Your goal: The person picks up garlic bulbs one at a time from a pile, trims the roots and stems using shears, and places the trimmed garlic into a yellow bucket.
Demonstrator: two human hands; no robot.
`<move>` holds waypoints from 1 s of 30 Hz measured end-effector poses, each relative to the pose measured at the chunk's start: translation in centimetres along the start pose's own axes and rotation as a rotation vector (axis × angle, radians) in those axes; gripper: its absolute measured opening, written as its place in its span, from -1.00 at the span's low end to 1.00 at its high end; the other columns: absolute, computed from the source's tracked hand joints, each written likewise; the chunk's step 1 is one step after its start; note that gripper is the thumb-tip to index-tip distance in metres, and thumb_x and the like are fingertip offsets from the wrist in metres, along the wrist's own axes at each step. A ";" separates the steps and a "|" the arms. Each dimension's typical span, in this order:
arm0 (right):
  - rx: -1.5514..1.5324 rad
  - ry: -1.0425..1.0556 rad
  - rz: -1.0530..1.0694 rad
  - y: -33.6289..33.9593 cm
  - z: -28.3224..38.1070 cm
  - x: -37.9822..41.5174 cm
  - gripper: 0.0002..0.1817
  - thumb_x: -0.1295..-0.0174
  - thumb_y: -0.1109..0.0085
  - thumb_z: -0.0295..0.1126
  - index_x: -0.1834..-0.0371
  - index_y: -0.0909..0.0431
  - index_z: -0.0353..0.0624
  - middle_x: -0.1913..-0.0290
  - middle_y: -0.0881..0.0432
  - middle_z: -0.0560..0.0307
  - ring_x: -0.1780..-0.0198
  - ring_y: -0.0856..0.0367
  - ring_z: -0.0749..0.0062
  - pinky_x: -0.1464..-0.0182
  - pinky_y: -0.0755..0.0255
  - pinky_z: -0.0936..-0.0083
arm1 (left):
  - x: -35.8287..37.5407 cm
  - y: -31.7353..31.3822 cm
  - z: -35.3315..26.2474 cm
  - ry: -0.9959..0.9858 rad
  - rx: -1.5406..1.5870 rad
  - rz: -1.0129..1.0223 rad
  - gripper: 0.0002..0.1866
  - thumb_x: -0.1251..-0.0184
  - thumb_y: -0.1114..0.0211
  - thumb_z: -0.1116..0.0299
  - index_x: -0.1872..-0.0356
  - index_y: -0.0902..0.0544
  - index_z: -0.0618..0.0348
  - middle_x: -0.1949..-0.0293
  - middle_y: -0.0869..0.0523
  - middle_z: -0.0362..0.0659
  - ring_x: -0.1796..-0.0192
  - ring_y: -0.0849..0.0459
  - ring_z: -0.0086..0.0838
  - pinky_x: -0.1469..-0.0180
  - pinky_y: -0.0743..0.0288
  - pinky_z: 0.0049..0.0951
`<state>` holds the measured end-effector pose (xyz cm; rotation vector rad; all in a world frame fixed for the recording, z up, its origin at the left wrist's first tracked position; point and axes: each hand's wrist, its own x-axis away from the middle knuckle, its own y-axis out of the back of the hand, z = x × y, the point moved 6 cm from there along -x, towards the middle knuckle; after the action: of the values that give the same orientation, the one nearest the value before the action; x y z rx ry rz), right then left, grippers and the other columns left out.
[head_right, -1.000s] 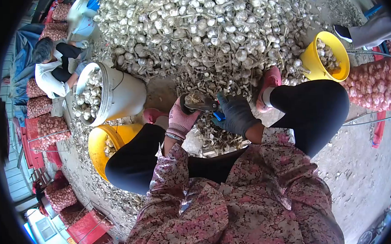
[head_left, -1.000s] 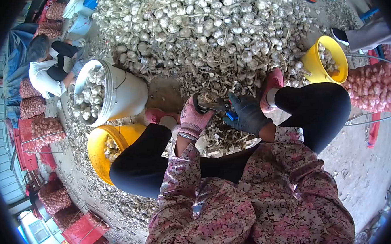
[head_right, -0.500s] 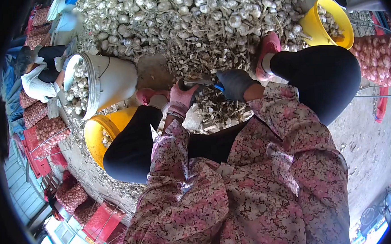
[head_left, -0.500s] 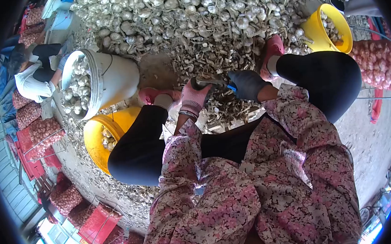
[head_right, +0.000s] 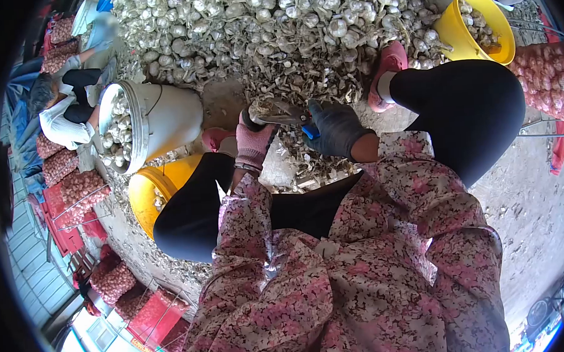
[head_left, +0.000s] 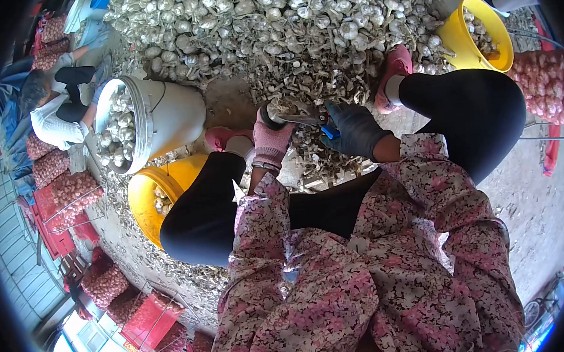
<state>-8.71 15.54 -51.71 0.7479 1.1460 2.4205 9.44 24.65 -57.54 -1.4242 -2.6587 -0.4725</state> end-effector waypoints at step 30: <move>0.035 -0.018 0.189 -3.2 -2.1 -1.2 -0.60 0.05 -0.28 -0.33 0.13 -0.42 -0.19 0.36 -0.62 -0.07 0.27 -0.63 0.04 0.20 -0.48 0.18 | 1.9 -1.1 -3.5 0.108 -0.424 0.041 -0.39 0.17 -0.55 0.24 0.05 -0.54 0.32 0.22 -0.73 -0.01 0.17 -0.72 -0.28 0.08 -0.55 -0.35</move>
<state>-8.70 15.60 -55.68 0.9251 1.1613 2.5461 7.22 24.51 -54.08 -1.4925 -2.5356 -1.1284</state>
